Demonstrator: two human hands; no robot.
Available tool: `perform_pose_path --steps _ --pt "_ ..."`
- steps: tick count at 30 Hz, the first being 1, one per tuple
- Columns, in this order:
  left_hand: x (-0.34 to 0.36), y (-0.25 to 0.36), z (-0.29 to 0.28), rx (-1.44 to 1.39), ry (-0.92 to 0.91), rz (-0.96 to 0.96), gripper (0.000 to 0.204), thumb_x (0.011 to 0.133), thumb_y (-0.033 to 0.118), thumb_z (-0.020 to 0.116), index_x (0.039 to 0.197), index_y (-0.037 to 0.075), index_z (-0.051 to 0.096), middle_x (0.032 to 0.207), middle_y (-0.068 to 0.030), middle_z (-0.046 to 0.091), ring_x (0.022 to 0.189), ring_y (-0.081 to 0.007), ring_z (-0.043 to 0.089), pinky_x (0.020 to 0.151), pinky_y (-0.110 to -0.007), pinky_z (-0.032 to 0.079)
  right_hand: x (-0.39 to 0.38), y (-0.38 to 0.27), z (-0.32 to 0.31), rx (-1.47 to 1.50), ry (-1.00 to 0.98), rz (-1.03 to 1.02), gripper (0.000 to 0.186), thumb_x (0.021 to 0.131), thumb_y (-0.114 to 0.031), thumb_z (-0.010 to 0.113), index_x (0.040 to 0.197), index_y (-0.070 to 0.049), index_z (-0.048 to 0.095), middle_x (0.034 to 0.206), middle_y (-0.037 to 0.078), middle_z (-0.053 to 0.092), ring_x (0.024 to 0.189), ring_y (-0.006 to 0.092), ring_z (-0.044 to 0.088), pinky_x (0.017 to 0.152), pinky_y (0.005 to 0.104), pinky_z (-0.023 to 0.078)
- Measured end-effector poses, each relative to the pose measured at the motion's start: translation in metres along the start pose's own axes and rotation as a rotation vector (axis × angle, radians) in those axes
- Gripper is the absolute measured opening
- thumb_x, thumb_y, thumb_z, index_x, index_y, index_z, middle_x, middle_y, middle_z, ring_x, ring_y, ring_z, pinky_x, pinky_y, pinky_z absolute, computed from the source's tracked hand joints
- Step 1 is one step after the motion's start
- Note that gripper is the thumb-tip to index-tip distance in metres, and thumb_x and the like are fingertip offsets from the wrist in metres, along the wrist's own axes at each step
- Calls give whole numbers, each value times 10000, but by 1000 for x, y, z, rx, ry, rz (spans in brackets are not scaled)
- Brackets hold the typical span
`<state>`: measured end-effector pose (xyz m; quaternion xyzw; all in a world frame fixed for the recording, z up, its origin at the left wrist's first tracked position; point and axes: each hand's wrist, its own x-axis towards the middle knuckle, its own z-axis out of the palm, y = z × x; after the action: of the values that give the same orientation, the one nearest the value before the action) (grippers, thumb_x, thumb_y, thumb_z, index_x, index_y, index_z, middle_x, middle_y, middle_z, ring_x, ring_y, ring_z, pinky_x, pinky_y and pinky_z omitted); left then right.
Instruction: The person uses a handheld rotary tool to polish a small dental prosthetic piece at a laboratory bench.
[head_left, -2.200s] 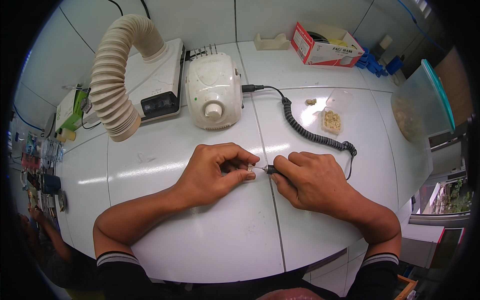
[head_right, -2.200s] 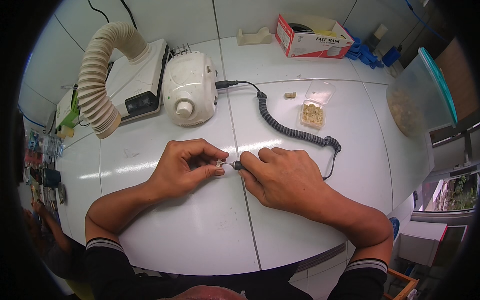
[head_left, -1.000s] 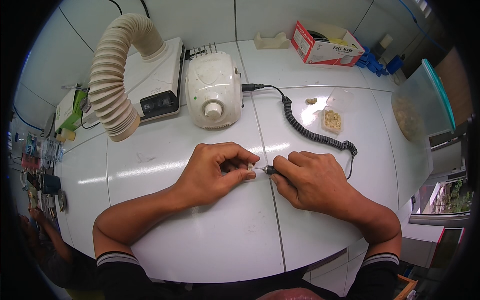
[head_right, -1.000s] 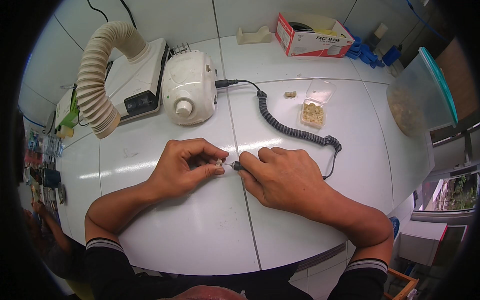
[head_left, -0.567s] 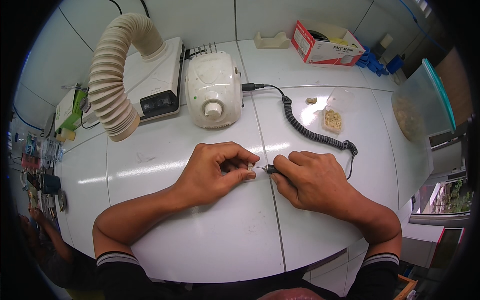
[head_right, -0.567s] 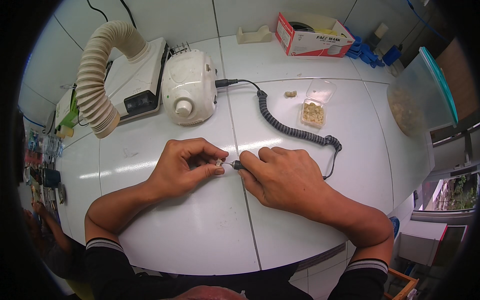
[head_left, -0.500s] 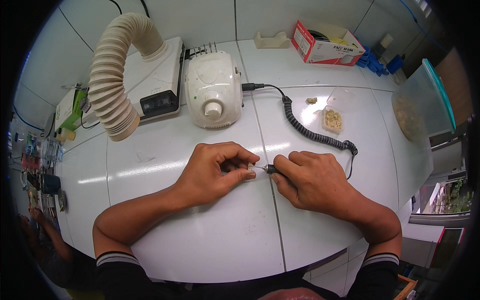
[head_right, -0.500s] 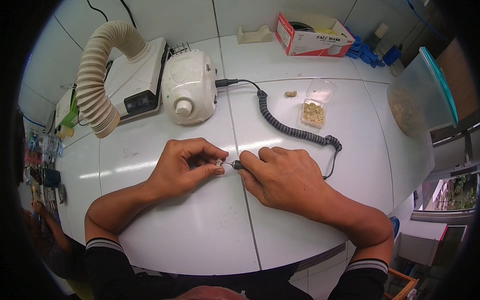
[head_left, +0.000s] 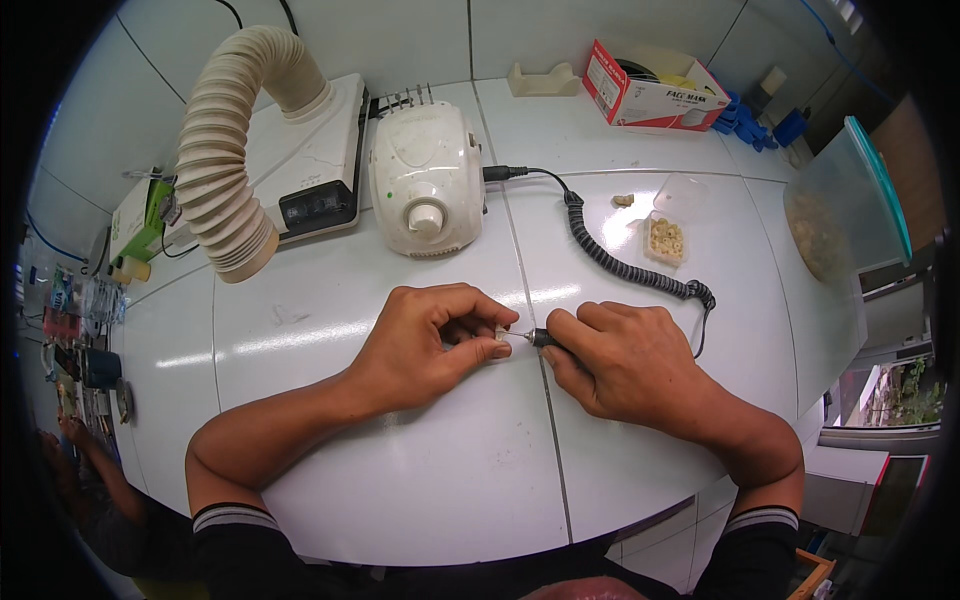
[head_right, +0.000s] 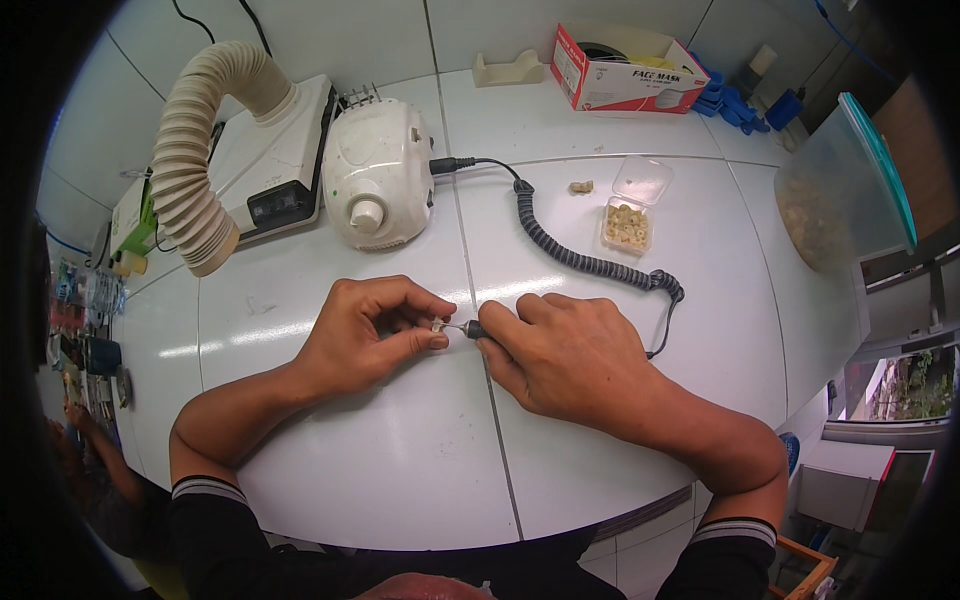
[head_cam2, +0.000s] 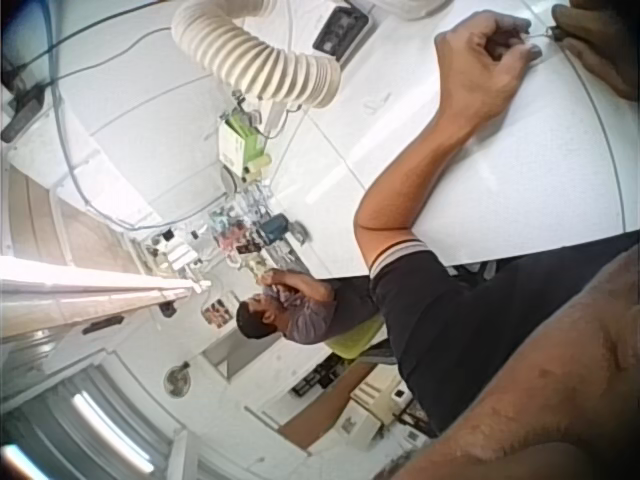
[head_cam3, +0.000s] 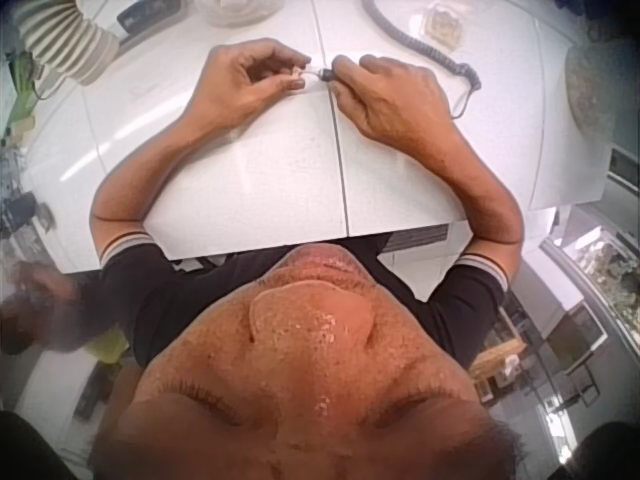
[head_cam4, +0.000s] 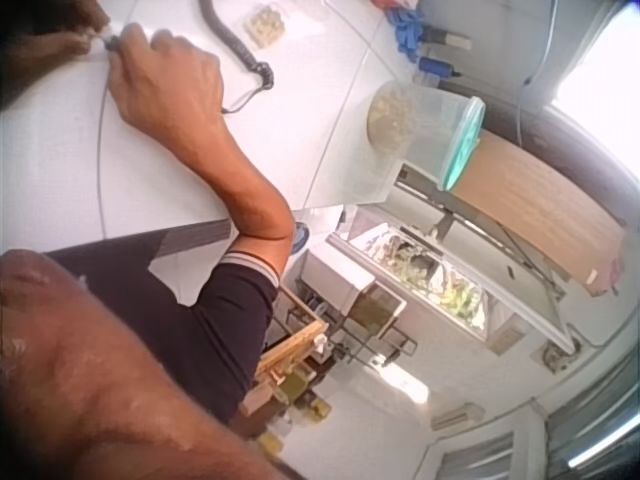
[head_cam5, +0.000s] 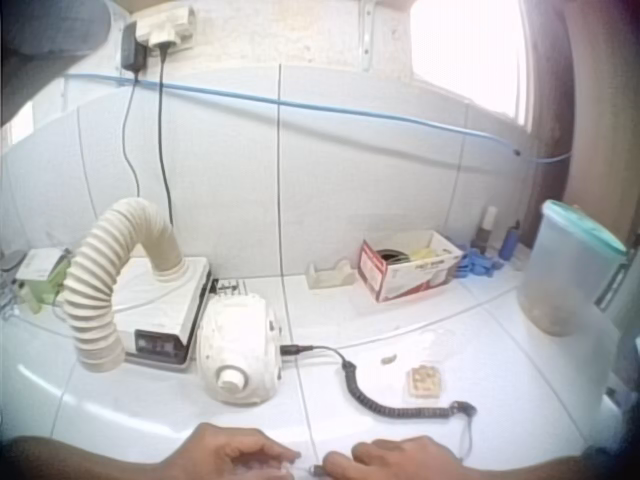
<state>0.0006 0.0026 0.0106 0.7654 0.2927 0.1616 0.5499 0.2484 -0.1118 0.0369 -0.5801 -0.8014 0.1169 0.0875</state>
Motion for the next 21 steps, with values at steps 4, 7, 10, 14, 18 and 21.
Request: perform_pose_path --steps 4,7,10,14,18,21 --pt "0 -1 0 1 -1 2 266 973 45 881 1222 -32 826 1015 -87 818 912 -100 721 828 -263 599 0 1 0 -8 4 -8 225 1071 -306 708 1130 -91 676 769 107 691 689 319 747 552 458 551" --pt "0 0 0 -1 -2 -4 267 973 44 880 1222 -35 825 1022 -90 821 916 -101 724 833 -264 603 0 1 0 -8 5 -10 225 1071 -305 709 1127 -90 672 771 106 692 692 320 748 553 458 552" --pt "0 -1 0 -5 -1 3 267 972 44 881 1220 -37 825 1030 -92 824 917 -102 727 834 -264 604 0 1 1 -7 1 -8 223 1071 -304 709 1123 -91 670 774 106 693 694 320 749 556 459 553" --pt "0 -1 0 0 3 3 268 972 49 885 1220 -34 826 1028 -91 826 914 -102 729 831 -265 605 0 1 1 -8 11 -14 222 1072 -305 708 1120 -91 670 773 106 692 697 321 750 557 460 554" --pt "0 -1 0 -4 7 15 268 971 52 887 1219 -31 826 1019 -88 825 910 -100 728 827 -265 605 0 1 1 -5 13 -14 223 1072 -306 708 1118 -92 672 773 106 694 700 322 751 557 461 555" --pt "0 -1 0 -7 9 17 268 970 53 889 1216 -31 826 1016 -87 825 909 -100 727 825 -263 604 0 0 0 -8 -3 -4 223 1072 -308 708 1119 -92 674 775 106 695 701 321 751 559 460 557"
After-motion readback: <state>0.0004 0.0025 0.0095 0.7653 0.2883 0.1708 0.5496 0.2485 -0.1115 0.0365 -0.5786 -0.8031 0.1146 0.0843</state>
